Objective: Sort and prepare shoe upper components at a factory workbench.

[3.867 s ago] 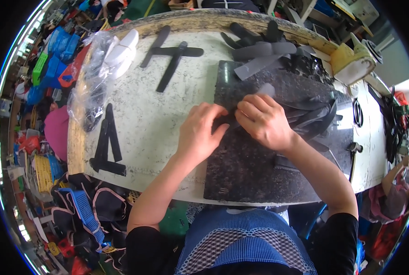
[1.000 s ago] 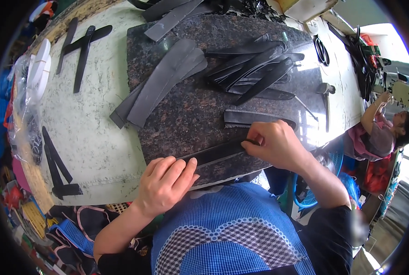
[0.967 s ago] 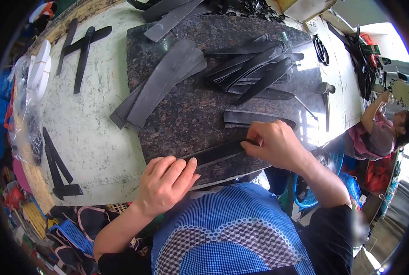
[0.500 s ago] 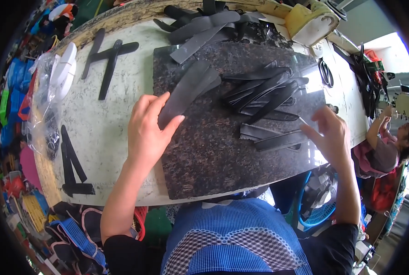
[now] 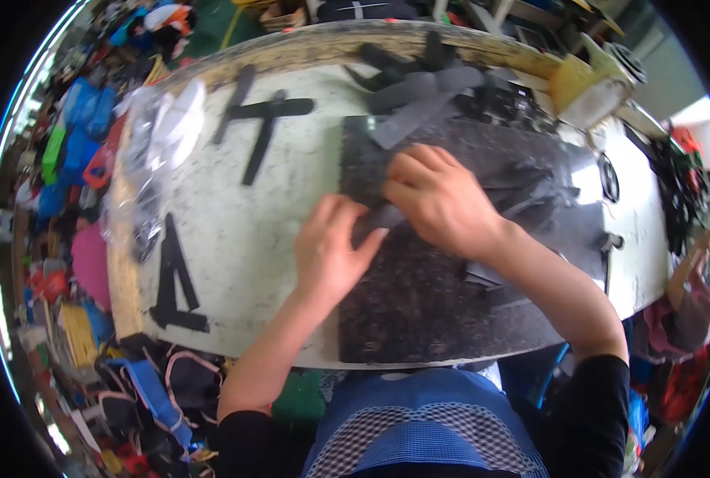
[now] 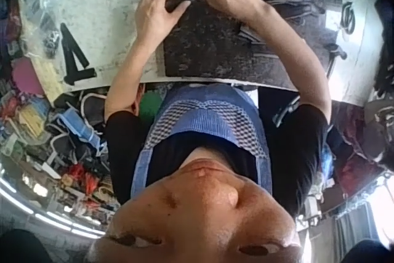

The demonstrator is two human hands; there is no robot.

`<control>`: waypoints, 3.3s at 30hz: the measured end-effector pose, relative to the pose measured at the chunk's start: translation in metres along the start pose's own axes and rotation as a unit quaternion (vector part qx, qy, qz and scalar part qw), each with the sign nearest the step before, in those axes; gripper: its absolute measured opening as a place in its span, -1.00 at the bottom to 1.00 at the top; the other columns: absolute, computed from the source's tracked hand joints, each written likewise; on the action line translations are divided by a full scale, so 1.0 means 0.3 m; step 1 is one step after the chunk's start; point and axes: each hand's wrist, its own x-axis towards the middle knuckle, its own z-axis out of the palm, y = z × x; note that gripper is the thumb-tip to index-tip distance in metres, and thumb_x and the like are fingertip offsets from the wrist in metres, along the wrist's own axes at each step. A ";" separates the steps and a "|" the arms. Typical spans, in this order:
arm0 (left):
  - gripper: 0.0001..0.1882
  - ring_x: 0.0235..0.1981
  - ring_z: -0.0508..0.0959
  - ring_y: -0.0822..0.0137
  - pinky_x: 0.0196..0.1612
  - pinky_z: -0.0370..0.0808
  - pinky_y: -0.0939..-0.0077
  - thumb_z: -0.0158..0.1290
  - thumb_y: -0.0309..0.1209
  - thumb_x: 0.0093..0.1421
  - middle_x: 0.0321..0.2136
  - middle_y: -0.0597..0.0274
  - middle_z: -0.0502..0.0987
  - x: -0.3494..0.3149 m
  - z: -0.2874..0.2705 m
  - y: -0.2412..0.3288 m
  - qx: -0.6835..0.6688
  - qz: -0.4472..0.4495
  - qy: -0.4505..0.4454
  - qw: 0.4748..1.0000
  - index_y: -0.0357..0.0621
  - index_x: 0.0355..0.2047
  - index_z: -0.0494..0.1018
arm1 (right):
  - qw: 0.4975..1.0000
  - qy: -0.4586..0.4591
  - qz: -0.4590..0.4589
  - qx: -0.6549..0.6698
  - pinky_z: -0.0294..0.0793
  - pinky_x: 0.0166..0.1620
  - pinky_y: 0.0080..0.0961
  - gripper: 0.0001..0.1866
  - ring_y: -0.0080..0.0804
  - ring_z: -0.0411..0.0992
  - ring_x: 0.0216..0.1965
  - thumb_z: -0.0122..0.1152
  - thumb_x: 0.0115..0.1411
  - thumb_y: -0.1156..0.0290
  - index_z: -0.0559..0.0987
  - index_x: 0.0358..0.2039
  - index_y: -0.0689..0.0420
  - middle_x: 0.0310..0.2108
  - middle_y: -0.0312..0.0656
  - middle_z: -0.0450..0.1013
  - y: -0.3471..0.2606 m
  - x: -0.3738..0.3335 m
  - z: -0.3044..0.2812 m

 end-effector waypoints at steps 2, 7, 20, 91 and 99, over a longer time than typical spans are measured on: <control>-0.73 -0.18 0.63 0.06 -0.14 0.59 0.20 0.43 -0.38 0.05 -0.22 0.16 0.54 0.005 0.006 -0.001 0.001 0.001 -0.016 1.000 -0.16 -0.28 0.60 | 1.000 -0.004 -0.003 -0.007 0.50 -0.03 -0.28 -0.74 -0.19 0.47 -0.06 0.27 0.00 0.44 0.56 -0.24 0.16 -0.21 -0.15 0.45 -0.064 -0.044 -0.059; -0.82 -0.27 0.64 0.20 -0.23 0.58 0.29 0.40 -0.46 0.08 -0.25 0.29 0.54 -0.017 -0.016 -0.016 0.006 0.017 -0.021 1.000 -0.10 -0.34 0.61 | 0.968 -0.024 0.192 0.162 0.56 -0.38 -0.30 -0.78 -0.15 0.58 -0.43 0.30 0.04 0.73 0.54 -0.28 0.23 -0.36 -0.12 0.49 -0.247 -0.193 -0.268; -0.62 -0.17 0.65 0.48 -0.13 0.59 0.56 0.22 -0.53 0.37 -0.22 0.20 0.63 0.008 -0.072 0.064 -0.370 -0.175 -0.287 0.866 -0.19 0.13 0.37 | 0.989 -0.018 0.113 0.094 0.62 -0.32 -0.29 -0.79 -0.21 0.58 -0.26 0.24 0.06 0.50 0.53 -0.25 0.19 -0.27 -0.14 0.50 -0.296 -0.217 -0.055; -0.62 -0.14 0.56 0.33 0.03 0.48 0.34 0.28 -0.24 0.24 -0.17 0.37 0.53 -0.363 -0.067 0.112 0.042 0.250 -0.152 0.955 0.10 0.08 0.66 | 0.722 -0.095 0.608 0.318 0.60 -0.38 -0.52 -0.80 -0.47 0.63 -0.48 0.38 0.33 0.43 0.61 -0.30 0.32 -0.54 -0.17 0.60 -0.373 -0.556 -0.198; -0.75 -0.24 0.57 0.31 -0.04 0.43 0.29 0.42 -0.30 0.09 -0.31 0.33 0.55 -0.190 -0.065 0.083 -0.062 0.257 -0.138 0.955 -0.09 -0.25 0.69 | 0.823 -0.119 0.498 0.247 0.52 -0.50 -0.38 -0.80 -0.30 0.59 -0.59 0.48 0.18 0.44 0.56 -0.36 0.17 -0.61 -0.15 0.55 -0.382 -0.500 -0.294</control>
